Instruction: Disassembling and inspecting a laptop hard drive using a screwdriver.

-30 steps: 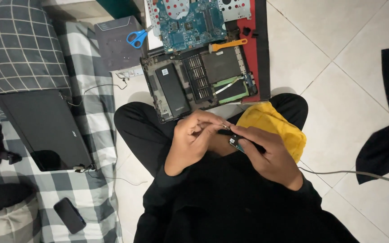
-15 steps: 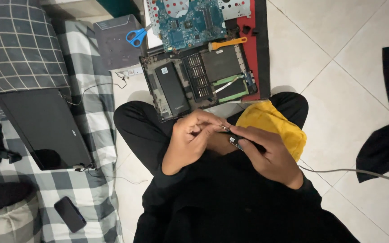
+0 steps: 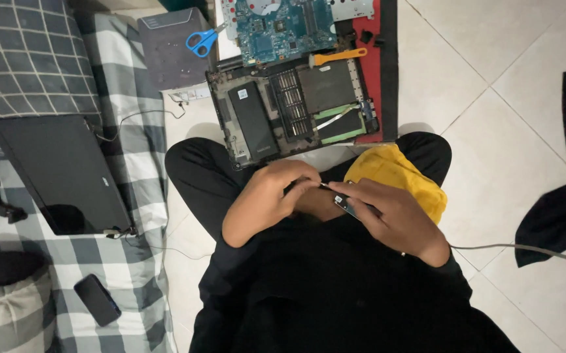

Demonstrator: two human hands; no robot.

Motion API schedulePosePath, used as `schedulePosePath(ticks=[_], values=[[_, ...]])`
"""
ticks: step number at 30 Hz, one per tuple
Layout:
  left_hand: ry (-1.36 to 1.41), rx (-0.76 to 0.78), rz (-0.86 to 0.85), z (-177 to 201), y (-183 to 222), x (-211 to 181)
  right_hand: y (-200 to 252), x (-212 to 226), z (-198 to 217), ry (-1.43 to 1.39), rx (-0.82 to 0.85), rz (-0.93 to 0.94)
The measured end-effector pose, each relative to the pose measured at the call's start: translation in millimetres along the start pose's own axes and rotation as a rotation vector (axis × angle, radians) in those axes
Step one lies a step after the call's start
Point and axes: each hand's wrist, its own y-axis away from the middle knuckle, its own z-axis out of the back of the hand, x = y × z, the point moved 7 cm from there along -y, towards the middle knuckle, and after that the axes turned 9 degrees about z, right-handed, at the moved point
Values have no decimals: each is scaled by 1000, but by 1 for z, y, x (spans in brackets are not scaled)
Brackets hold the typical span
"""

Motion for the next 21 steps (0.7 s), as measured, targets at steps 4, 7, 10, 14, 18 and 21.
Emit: schedulePosePath(ticks=[4,7,10,14,18,21], values=[[10,77,4,-6,3,7,2,-15,-12,-50,110,-58],[5,157,21,-11,5,22,7,-29,-22,-2,232,-148],[87,178,37,-9,7,27,16,-43,-29,21,206,-141],[164,168,48,-2,8,33,6,-40,-36,56,216,-136],[216,113,-19,6,6,39,3,-31,-38,93,133,-74],[366,19,-137,7,6,43,-2,-12,-32,81,-26,-19]])
